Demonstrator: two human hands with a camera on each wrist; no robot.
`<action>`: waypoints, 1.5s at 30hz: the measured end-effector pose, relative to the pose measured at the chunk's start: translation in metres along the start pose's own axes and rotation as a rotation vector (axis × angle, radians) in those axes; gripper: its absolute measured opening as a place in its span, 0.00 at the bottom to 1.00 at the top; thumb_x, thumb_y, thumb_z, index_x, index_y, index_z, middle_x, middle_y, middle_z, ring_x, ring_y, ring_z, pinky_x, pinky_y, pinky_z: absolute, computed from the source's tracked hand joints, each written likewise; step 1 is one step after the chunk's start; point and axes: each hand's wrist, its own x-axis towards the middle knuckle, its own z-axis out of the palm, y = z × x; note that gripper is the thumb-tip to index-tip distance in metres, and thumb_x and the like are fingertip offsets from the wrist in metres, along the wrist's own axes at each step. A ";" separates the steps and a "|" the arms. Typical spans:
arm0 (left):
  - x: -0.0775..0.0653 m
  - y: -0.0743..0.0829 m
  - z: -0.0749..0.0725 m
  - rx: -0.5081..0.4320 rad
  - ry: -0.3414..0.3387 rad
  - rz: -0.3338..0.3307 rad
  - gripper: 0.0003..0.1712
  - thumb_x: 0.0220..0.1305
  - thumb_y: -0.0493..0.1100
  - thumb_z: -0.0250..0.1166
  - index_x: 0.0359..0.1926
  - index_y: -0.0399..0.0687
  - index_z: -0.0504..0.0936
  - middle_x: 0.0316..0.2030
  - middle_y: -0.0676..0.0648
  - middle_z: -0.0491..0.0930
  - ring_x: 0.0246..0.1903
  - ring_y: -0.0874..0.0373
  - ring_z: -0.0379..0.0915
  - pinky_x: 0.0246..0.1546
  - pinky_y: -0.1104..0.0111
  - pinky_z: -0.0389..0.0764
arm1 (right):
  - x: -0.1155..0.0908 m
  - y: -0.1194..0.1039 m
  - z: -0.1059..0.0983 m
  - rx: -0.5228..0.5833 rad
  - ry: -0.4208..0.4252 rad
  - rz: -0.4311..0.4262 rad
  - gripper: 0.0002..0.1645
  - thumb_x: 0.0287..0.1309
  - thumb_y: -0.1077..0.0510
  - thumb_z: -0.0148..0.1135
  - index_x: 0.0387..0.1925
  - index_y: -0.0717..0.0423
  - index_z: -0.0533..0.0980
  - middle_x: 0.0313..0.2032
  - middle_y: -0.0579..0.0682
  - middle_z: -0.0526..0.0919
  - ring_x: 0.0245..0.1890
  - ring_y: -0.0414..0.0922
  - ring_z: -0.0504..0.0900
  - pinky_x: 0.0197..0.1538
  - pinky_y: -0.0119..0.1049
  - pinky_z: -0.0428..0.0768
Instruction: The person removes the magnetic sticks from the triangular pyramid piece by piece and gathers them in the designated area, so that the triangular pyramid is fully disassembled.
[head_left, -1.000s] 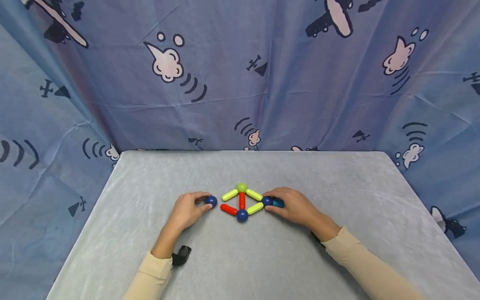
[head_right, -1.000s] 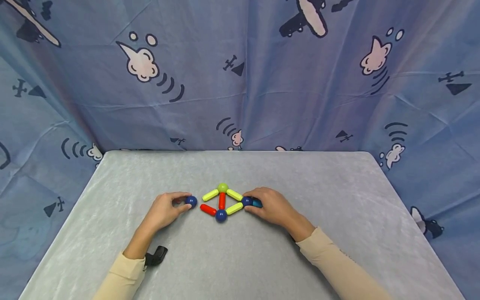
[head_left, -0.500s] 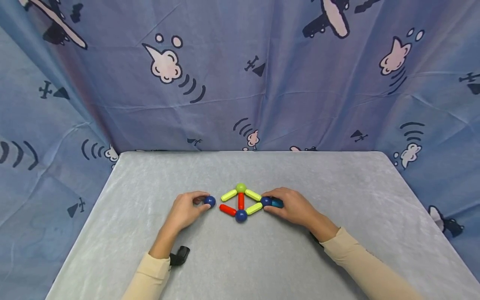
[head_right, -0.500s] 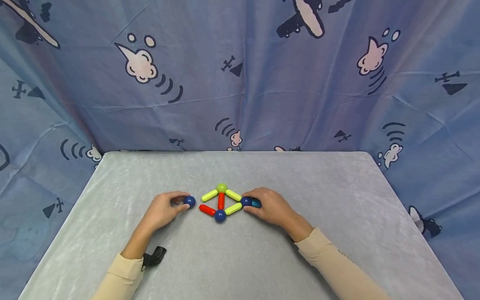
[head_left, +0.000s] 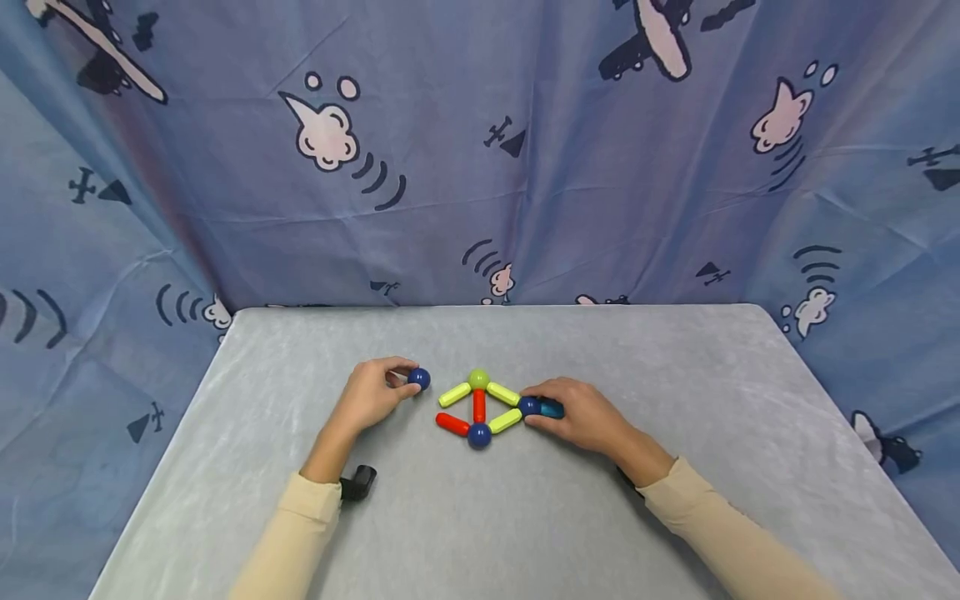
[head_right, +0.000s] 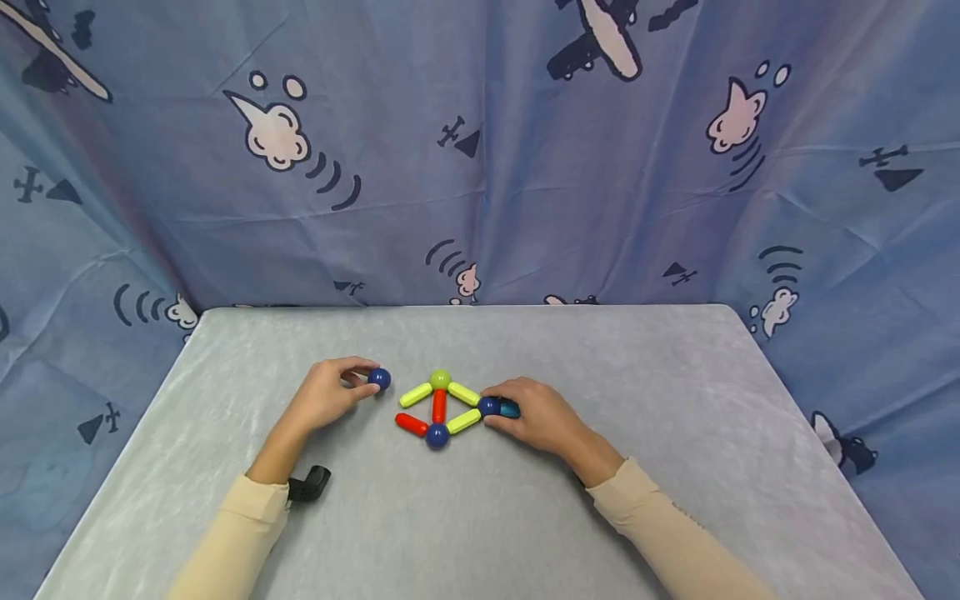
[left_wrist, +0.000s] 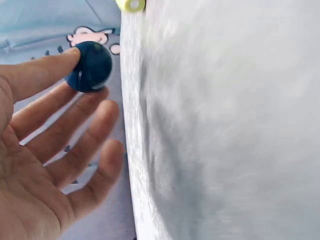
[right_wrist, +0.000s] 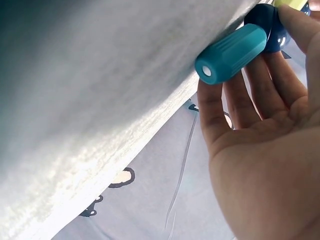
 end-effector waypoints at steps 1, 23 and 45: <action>0.004 0.000 -0.001 -0.004 -0.003 0.006 0.19 0.59 0.43 0.73 0.52 0.49 0.86 0.47 0.46 0.87 0.39 0.54 0.82 0.32 0.68 0.77 | -0.001 0.000 0.000 0.004 -0.002 0.004 0.24 0.57 0.44 0.71 0.54 0.43 0.82 0.48 0.45 0.86 0.49 0.43 0.83 0.55 0.45 0.81; 0.068 -0.016 -0.001 -0.032 -0.054 -0.017 0.20 0.62 0.41 0.70 0.56 0.47 0.83 0.52 0.41 0.84 0.47 0.48 0.81 0.46 0.59 0.81 | -0.007 -0.002 0.002 0.033 -0.019 0.028 0.25 0.57 0.43 0.71 0.55 0.41 0.81 0.48 0.43 0.86 0.48 0.41 0.82 0.54 0.44 0.81; 0.074 -0.017 0.003 -0.061 -0.045 -0.104 0.22 0.68 0.43 0.66 0.61 0.49 0.77 0.57 0.41 0.80 0.54 0.46 0.77 0.55 0.54 0.77 | -0.003 -0.001 -0.003 0.045 -0.005 0.002 0.25 0.57 0.44 0.71 0.55 0.44 0.82 0.49 0.44 0.86 0.49 0.42 0.82 0.54 0.44 0.81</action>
